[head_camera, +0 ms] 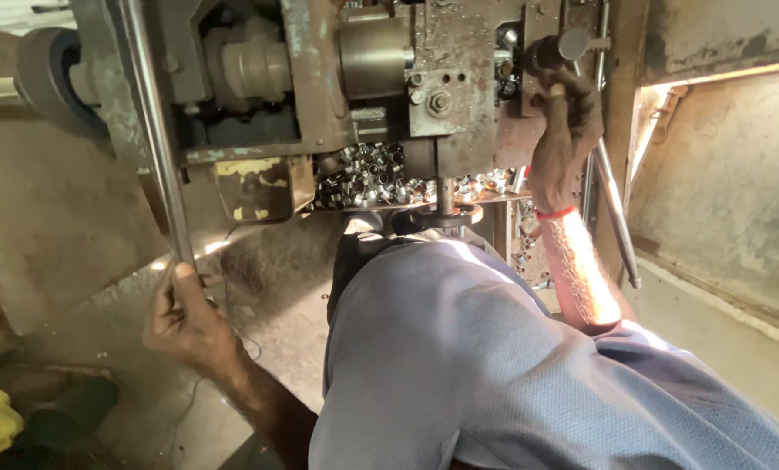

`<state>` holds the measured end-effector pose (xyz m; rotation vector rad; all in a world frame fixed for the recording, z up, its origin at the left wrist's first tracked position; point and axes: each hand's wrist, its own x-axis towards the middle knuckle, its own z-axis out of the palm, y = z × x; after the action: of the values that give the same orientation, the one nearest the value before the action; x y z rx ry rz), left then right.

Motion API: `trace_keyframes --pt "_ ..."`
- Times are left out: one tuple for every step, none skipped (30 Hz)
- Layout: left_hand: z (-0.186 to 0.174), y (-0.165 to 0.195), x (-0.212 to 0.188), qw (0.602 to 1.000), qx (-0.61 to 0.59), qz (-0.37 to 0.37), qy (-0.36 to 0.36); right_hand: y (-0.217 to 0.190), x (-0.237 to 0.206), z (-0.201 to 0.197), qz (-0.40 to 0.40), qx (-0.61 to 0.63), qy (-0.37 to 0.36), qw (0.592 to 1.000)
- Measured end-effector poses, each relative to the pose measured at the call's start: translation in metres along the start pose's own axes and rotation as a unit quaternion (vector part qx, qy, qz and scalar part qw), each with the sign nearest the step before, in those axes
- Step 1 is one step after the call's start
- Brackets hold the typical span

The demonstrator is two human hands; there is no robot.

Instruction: The person operates a metal lathe machine by turning handwheels and pulling levers to machine a metal component while shavings accumulate on the floor.

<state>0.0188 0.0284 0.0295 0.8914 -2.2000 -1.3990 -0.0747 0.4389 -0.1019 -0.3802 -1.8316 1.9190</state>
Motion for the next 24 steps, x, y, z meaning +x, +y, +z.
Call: trace_keyframes --pt "0.001 0.0 0.0 1.0 0.002 0.0 -0.002 -0.002 -0.002 0.001 -0.012 -0.008 -0.017 1.0" --pt "0.002 0.001 0.0 1.0 0.005 0.0 -0.003 -0.004 -0.003 0.002 -0.024 -0.016 -0.034 0.999" --pt "0.003 0.001 0.0 1.0 0.008 -0.001 -0.005 -0.005 -0.002 0.005 0.013 -0.032 -0.038 0.999" --pt "0.003 0.002 0.0 1.0 0.013 -0.003 -0.005 -0.005 0.0 0.009 0.05 -0.048 -0.044 0.997" --pt "0.004 0.002 0.001 1.0 0.018 -0.005 -0.006 -0.004 0.004 0.013 0.087 -0.063 -0.049 0.993" --pt "0.006 0.003 0.002 1.0 0.023 -0.006 -0.006 -0.001 0.01 0.016 0.134 -0.145 -0.075 0.977" --pt "0.007 0.003 0.002 1.0 0.021 -0.002 -0.007 0.003 0.017 0.02 0.182 -0.226 -0.101 0.952" --pt "0.008 0.003 0.002 1.0 0.02 0.002 -0.008 0.009 0.026 0.023 0.228 -0.304 -0.127 0.916" --pt "0.009 0.003 0.002 1.0 0.018 0.006 -0.008 0.017 0.035 0.026 0.161 -0.318 -0.141 0.924" --pt "0.01 0.004 0.003 1.0 0.017 0.012 -0.012 0.026 0.045 0.029 0.092 -0.33 -0.156 0.926" --pt "0.011 0.004 0.004 1.0 0.018 0.019 -0.015 0.035 0.054 0.032 0.023 -0.34 -0.172 0.924" --pt "0.011 0.004 0.005 0.999 0.019 0.026 -0.016 0.045 0.063 0.035 0.028 -0.353 -0.181 0.918" --pt "0.012 0.004 0.005 0.999 0.017 0.023 -0.015 0.054 0.07 0.038 0.032 -0.365 -0.19 0.911" --pt "0.013 0.005 0.006 1.0 0.017 0.02 -0.015 0.063 0.076 0.041 0.039 -0.378 -0.199 0.903" --pt "0.013 0.005 0.007 1.0 0.018 0.017 -0.015 0.07 0.081 0.045 0.074 -0.382 -0.206 0.898" --pt "0.013 0.005 0.008 0.999 0.026 0.025 -0.014 0.076 0.085 0.048 0.107 -0.386 -0.212 0.891" --pt "0.015 0.006 0.009 0.999 0.032 0.035 -0.013 0.08 0.087 0.052 0.138 -0.39 -0.218 0.884" --pt "0.017 0.006 0.009 0.998 0.037 0.043 -0.013 0.082 0.088 0.055 0.098 -0.42 -0.216 0.876" --pt "0.018 0.007 0.01 0.999 0.033 0.04 -0.015 0.082 0.088 0.058 0.058 -0.448 -0.214 0.866" --pt "0.018 0.008 0.009 0.999 0.029 0.036 -0.015 0.082 0.087 0.061 0.019 -0.476 -0.214 0.853" --pt "0.019 0.008 0.009 0.999 0.027 0.031 -0.016 0.083 0.085 0.061 0.042 -0.455 -0.215 0.863" --pt "0.019 0.009 0.009 0.999 0.027 0.028 -0.016 0.083 0.083 0.061 0.065 -0.433 -0.215 0.873" --pt "0.02 0.01 0.009 0.999 0.026 0.027 -0.016 0.081 0.08 0.06 0.086 -0.41 -0.214 0.882" --pt "0.021 0.011 0.01 0.999 0.024 0.026 -0.017 0.079 0.077 0.058 0.054 -0.441 -0.234 0.865"
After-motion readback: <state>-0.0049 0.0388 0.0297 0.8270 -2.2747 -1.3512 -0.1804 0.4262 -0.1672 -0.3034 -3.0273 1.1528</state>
